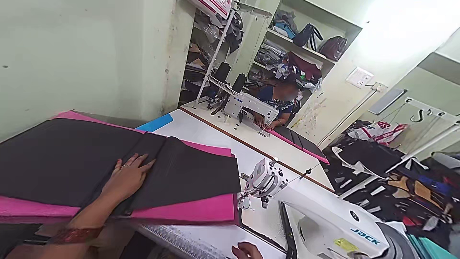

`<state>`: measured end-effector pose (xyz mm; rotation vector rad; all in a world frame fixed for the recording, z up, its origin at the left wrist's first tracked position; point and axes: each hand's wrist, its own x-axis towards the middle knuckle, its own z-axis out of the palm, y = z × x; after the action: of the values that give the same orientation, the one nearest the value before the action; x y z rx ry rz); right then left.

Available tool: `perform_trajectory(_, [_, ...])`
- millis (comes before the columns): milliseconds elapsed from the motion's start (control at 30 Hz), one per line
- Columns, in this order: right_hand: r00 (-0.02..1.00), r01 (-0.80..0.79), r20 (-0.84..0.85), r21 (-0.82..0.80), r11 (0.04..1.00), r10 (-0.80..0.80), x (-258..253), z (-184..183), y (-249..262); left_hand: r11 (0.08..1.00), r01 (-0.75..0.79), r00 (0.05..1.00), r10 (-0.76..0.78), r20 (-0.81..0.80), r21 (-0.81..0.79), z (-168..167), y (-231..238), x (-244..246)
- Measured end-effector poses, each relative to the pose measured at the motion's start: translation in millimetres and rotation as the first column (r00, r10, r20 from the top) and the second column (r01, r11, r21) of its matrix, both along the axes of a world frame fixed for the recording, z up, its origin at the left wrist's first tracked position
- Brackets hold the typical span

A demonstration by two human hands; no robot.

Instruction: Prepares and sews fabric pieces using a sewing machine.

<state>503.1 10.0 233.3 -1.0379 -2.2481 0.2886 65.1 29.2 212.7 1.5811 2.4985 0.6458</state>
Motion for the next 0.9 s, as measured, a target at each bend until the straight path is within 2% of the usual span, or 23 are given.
perform_trajectory(67, [0.999,0.017,-0.049,-0.088,0.996,-0.022,-17,-2,8,0.999,0.038,0.999,-0.038,-0.014,0.031,-5,-19,-3])
perform_trajectory(133, [0.984,0.097,-0.116,-0.299,0.949,-0.137,-27,-2,21,0.996,0.073,0.997,-0.072,-0.026,0.045,-7,-33,-2])
perform_trajectory(200, [0.939,0.154,-0.173,-0.562,0.812,-0.298,-34,-3,42,0.994,0.107,0.994,-0.107,-0.031,-0.002,-5,-39,-2])
perform_trajectory(267, [0.894,0.119,-0.191,-0.772,0.625,-0.406,-37,-6,64,0.986,0.162,0.986,-0.164,-0.039,-0.049,-4,-40,-4])
perform_trajectory(300, [0.88,0.089,-0.2,-0.821,0.564,-0.43,-39,-9,72,0.98,0.186,0.981,-0.19,-0.043,-0.074,-2,-40,-4])
perform_trajectory(367, [0.886,0.039,-0.212,-0.852,0.521,-0.413,-41,-15,85,0.969,0.216,0.974,-0.222,-0.04,-0.12,1,-39,-4])
perform_trajectory(500, [0.896,-0.006,-0.27,-0.801,0.599,-0.352,-44,-23,99,0.967,0.251,0.965,-0.254,-0.066,-0.048,-4,-37,-6])
perform_trajectory(567, [0.886,0.009,-0.297,-0.758,0.653,-0.357,-40,-26,98,0.969,0.248,0.966,-0.247,-0.079,-0.001,-8,-38,-6])
perform_trajectory(633, [0.879,0.056,-0.294,-0.718,0.694,-0.375,-29,-25,91,0.975,0.221,0.973,-0.222,-0.064,-0.026,-6,-38,-6])
perform_trajectory(767, [0.961,0.152,-0.095,-0.598,0.787,-0.258,-11,-27,67,0.975,0.218,0.976,-0.218,-0.018,-0.032,-4,-35,-6])
perform_trajectory(900, [0.978,0.201,0.048,-0.484,0.851,-0.204,-10,-32,62,0.975,0.219,0.976,-0.22,-0.008,-0.042,6,-36,1])
